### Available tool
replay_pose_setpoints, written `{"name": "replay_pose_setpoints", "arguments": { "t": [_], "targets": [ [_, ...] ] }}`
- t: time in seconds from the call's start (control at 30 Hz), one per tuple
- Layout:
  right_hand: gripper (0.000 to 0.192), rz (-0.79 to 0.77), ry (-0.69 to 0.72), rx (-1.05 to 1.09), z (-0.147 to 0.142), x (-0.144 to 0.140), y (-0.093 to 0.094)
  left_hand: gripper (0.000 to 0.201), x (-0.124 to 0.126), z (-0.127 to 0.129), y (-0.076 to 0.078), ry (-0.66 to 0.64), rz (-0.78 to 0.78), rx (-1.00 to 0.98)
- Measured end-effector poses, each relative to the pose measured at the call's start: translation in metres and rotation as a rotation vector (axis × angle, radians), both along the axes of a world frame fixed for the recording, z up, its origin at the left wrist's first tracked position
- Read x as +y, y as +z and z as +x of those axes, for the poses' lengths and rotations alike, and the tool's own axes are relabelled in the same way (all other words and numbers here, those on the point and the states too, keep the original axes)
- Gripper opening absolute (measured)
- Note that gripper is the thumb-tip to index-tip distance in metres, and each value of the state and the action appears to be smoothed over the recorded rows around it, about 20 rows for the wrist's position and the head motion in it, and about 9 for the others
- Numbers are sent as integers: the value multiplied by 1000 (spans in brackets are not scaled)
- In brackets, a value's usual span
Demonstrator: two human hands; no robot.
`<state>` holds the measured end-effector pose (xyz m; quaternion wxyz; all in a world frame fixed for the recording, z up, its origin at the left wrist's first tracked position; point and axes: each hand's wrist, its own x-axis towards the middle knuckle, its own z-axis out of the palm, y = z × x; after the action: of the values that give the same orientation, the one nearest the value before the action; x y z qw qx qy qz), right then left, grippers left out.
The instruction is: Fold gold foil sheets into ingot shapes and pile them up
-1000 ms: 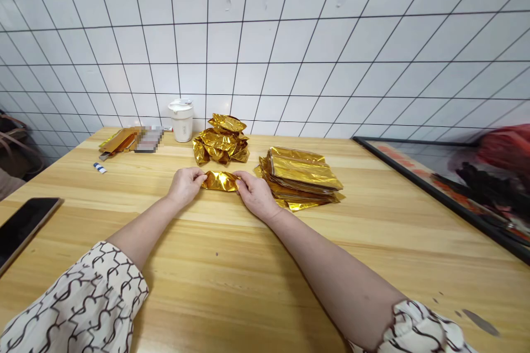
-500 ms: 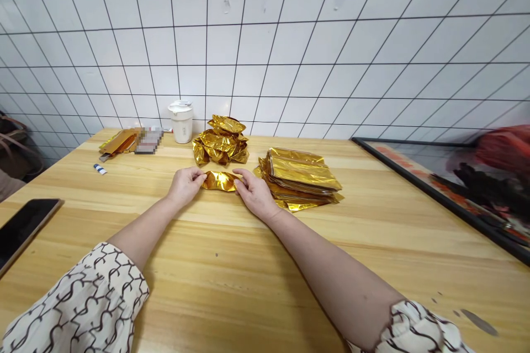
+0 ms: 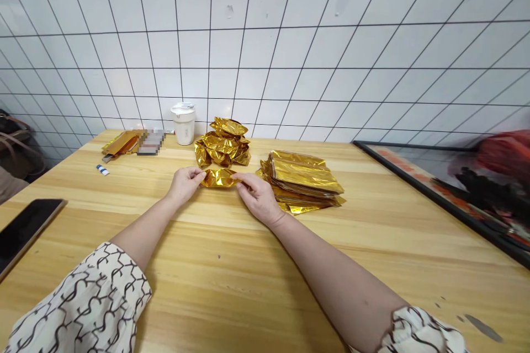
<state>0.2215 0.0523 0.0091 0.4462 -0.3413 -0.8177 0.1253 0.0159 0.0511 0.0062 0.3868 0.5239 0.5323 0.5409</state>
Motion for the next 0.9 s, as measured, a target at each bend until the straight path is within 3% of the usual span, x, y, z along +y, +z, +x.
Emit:
{"name": "replay_pose_setpoints", "arguments": {
  "t": [0.17,0.3,0.53,0.67,0.83,0.9],
  "targets": [
    [17,-68,-8,6,0,1,-2,30,-2,0,4,9,-23,-39],
    [18,-230,-128,226,0,7,-1,42,-4,0,6,24,-44,-78],
    [40,-383,-295,602,7,32,10,46,-3,2,5,17,-69,-34],
    [48,-516,-377,538,10,52,20,43,-2,4,5,19,-57,0],
    [31,-610,-376,434,5,78,35,36,-2,6,4,20,-43,34],
    [33,-640,-364,387,1,86,40,35,-1,6,3,21,-38,36]
  ]
}}
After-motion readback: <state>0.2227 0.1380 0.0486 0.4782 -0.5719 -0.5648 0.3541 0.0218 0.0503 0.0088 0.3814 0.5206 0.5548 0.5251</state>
